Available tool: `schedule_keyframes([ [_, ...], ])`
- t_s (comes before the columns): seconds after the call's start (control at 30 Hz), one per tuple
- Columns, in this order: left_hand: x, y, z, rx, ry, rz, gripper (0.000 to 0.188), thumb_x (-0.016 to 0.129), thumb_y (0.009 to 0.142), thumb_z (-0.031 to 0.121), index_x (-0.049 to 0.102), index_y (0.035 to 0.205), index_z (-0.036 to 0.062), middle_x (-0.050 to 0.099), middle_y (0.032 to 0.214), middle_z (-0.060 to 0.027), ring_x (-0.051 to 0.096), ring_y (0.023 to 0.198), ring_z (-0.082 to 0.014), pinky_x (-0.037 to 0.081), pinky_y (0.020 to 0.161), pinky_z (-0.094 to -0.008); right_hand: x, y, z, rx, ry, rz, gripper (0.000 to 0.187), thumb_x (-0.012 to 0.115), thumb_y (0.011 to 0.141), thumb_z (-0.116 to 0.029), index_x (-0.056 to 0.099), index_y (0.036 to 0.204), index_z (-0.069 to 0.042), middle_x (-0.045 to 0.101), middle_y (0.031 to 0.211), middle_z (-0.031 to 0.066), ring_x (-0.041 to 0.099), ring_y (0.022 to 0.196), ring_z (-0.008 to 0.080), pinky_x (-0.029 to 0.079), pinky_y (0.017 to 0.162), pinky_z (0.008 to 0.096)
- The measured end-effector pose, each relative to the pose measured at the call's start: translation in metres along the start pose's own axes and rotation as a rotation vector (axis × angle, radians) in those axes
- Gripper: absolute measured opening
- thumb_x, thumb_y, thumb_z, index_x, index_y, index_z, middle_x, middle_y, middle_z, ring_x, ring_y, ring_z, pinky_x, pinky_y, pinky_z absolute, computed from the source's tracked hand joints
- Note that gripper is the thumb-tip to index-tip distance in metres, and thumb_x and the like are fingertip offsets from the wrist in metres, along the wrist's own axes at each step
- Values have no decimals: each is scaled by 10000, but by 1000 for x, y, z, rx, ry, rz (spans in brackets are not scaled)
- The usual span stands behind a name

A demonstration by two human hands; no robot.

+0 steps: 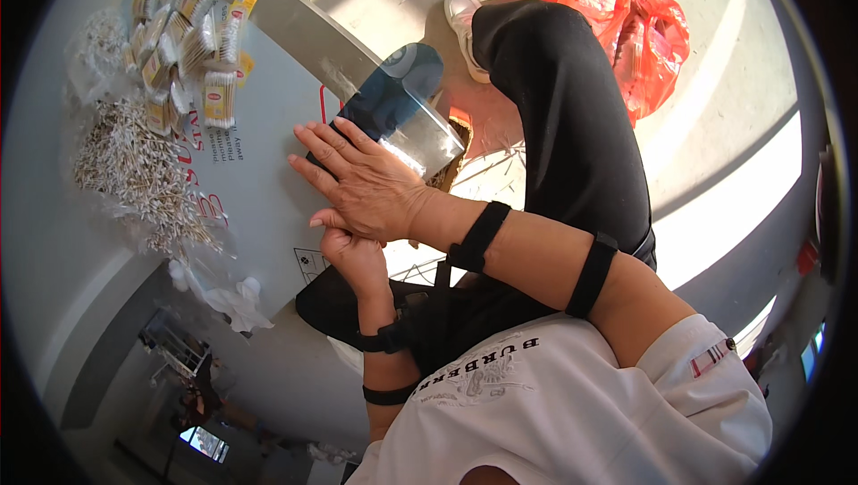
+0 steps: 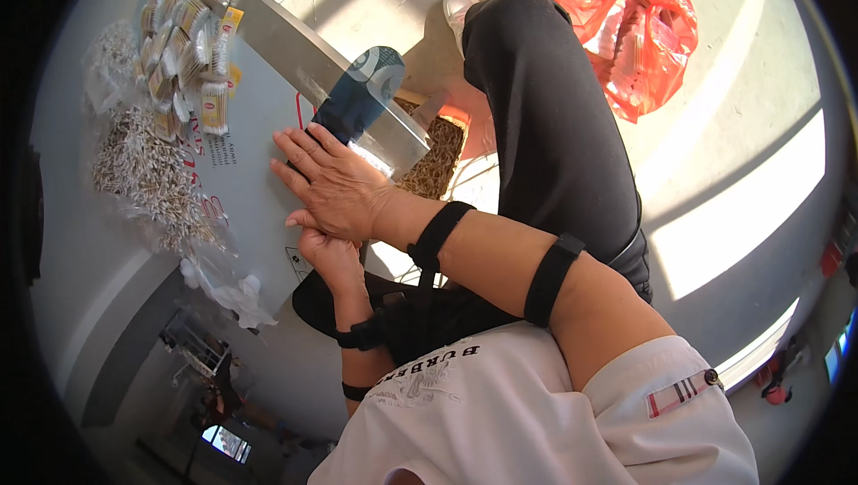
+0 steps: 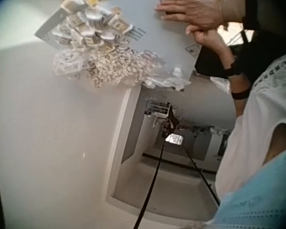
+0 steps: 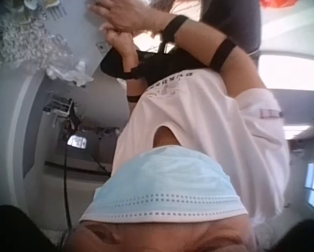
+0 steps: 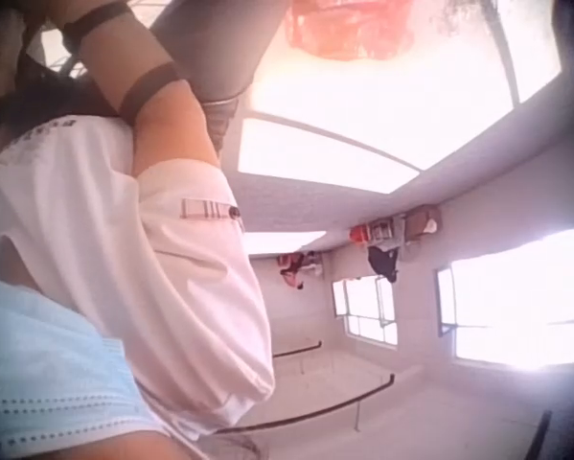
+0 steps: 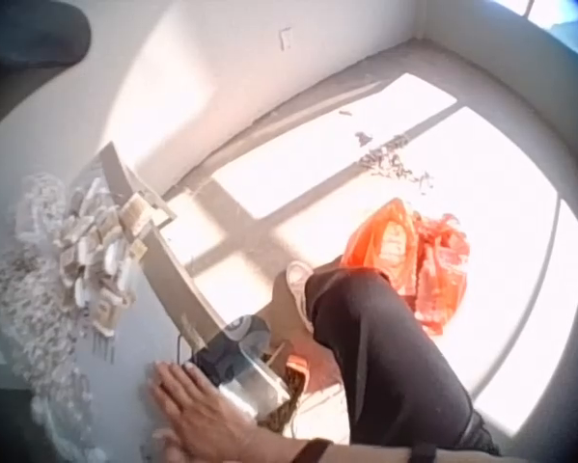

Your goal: Packaging cotton swabs into small plastic packets manually.

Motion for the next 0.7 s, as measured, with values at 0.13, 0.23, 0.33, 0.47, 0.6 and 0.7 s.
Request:
schedule_keyframes([
  [0.13,3,0,2,-124,-104,-15,90,648,865,18,582,827,-29,604,790,3,546,740,-82,461,636,-239,-4,-3,-2,-16,64,9,702,350,956,-567,438,1387,-19,276,1523,193,257,1419,304,135,1180,430],
  [0.23,7,4,-3,-15,-254,101,69,623,885,17,579,853,-24,592,782,-3,531,658,-72,438,538,-227,-8,6,-8,39,154,58,623,461,941,-491,522,1299,15,313,1501,195,285,1403,305,189,1172,416],
  [0.33,14,3,1,3,-261,111,63,593,908,20,590,939,-35,598,810,-5,532,671,-68,439,549,-229,-16,18,-3,-112,109,115,548,546,909,-410,585,1197,55,353,1478,191,311,1389,297,231,1163,407],
  [0.47,15,12,6,65,-83,-31,72,585,937,65,576,962,-2,571,801,-13,496,572,-71,386,469,-218,-10,24,12,-129,0,56,549,549,899,-399,592,1176,73,371,1471,179,318,1387,285,232,1167,405],
  [0.6,3,17,-8,185,115,-26,122,581,926,36,601,1004,-56,605,770,-27,538,721,-70,457,620,-229,-9,15,8,-140,6,67,645,464,929,-473,517,1284,63,326,1504,171,277,1412,287,181,1182,415],
  [0.7,-1,19,-12,202,184,-53,122,592,924,47,598,961,-69,595,742,-26,520,676,-60,440,562,-232,-6,15,7,-115,-70,5,695,380,949,-531,470,1343,35,273,1534,170,236,1434,290,135,1188,433],
])
Point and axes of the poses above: each hand's wrist, its own y-axis towards the middle knuckle, its own x-axis out of the palm, z = x × y, the point moved 2 cm from there along y, towards the middle knuckle
